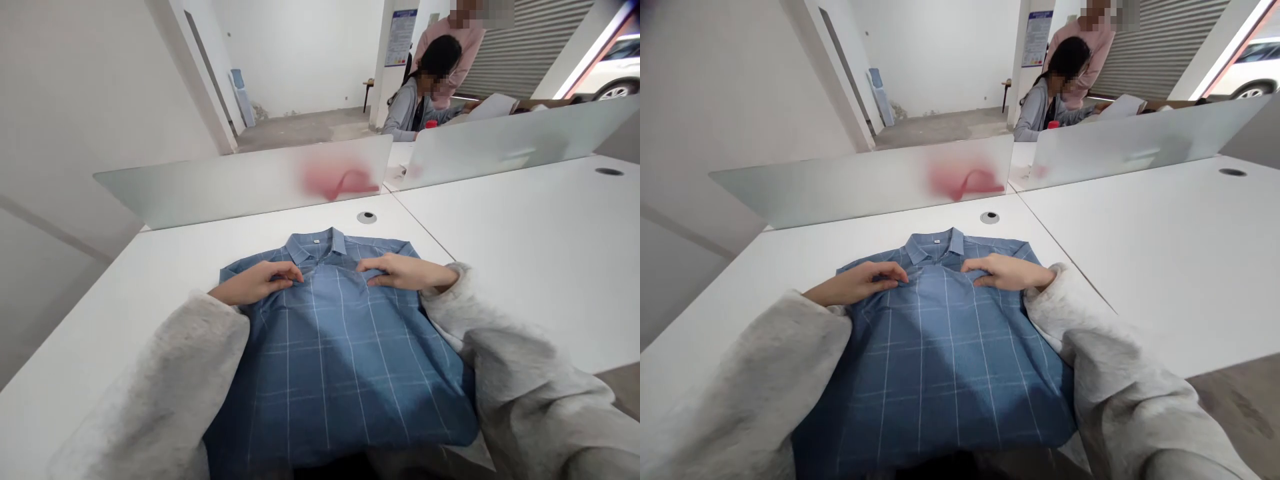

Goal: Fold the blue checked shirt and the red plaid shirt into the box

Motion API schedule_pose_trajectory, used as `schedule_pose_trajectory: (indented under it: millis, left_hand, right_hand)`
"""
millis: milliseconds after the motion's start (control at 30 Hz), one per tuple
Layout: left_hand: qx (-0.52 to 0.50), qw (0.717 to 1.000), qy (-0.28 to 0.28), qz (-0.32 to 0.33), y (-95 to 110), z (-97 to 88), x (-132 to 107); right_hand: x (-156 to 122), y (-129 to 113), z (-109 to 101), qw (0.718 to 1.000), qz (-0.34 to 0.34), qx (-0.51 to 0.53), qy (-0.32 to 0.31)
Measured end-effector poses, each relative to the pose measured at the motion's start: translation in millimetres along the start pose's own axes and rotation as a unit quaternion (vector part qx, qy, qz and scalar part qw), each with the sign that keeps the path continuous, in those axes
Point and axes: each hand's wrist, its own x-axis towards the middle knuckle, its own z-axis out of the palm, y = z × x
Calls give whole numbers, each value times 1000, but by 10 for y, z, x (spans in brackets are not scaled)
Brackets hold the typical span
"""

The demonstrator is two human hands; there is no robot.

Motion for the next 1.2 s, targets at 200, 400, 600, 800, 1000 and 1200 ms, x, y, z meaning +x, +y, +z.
schedule_pose_trajectory:
  millis: [200,400,600,800,1000,1200]
  left_hand:
    - [177,965,187,-47,-322,-207,189]
    - [259,934,133,-207,-1059,-34,-362]
    - [197,919,181,-288,-1210,79,-1091]
    - [106,913,178,-352,-1092,254,-995]
    - [131,921,269,-251,-1164,346,-867]
    - [155,923,250,-249,-1234,409,-847]
  right_hand:
    - [521,407,-63,988,11,-70,139]
    - [675,1050,357,982,134,-47,127]
    - [85,1117,-22,976,204,64,36]
    - [-591,1091,-118,958,284,37,17]
    - [-674,927,183,945,327,8,19]
    - [-438,871,352,941,321,75,83]
